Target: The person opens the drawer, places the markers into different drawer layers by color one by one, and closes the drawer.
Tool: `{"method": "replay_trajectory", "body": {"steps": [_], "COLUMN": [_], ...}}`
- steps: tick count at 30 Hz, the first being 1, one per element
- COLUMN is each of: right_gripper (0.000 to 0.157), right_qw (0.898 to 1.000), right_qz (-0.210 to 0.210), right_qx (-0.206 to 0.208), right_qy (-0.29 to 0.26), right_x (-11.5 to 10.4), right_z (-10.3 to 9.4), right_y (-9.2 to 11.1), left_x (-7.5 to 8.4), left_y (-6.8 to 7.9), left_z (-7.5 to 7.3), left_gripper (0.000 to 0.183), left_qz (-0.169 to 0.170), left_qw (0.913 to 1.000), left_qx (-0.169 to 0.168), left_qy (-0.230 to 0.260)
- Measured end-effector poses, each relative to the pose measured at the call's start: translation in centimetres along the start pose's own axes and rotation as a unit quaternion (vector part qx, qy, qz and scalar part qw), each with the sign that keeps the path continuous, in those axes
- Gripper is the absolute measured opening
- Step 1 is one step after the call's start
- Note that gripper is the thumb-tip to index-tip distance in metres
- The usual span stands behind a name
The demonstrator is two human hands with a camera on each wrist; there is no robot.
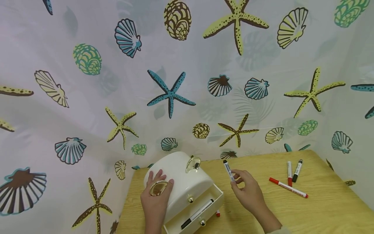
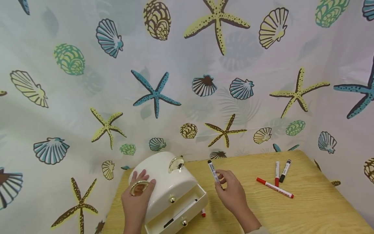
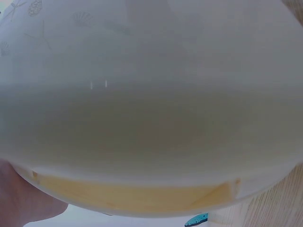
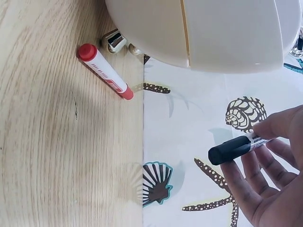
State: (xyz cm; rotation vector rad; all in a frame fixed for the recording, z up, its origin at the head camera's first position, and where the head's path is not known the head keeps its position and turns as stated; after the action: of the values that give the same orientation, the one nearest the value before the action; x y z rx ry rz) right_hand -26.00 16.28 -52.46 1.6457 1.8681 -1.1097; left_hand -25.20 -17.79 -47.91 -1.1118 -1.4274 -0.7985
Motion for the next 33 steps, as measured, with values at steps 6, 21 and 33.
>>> {"method": "replay_trajectory", "body": {"steps": [6, 21, 33], "right_gripper": [0.039, 0.040, 0.039], "right_qw": [1.000, 0.999, 0.998], "right_qz": [-0.005, -0.025, -0.026], "right_qx": [-0.003, -0.003, -0.013], "right_qy": [-0.012, -0.035, -0.061], "right_x": [-0.4, -0.8, -1.8], "right_z": [0.2, 0.6, 0.7], "right_y": [0.2, 0.6, 0.8], "left_x": [0.1, -0.1, 0.1], "left_y": [0.0, 0.0, 0.0], "left_z": [0.1, 0.1, 0.1], "left_gripper": [0.041, 0.042, 0.041], "left_qz": [0.017, 0.022, 0.020], "left_qw": [0.9998, 0.9997, 0.9997], "left_qx": [0.002, 0.003, 0.001], "left_qy": [0.008, 0.012, 0.015]}}
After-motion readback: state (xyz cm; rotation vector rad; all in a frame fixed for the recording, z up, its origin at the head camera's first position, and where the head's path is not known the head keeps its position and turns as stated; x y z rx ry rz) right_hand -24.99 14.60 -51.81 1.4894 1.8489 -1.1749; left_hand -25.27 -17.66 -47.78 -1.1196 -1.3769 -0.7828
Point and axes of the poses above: each hand's wrist, its own y-axis away from the middle knuckle, its own z-axis out of the palm, x = y × z, the point moved 5 cm from there along -y, towards the middle knuckle, and after that the axes turned 7 degrees about -x, right-handed, at the moved point
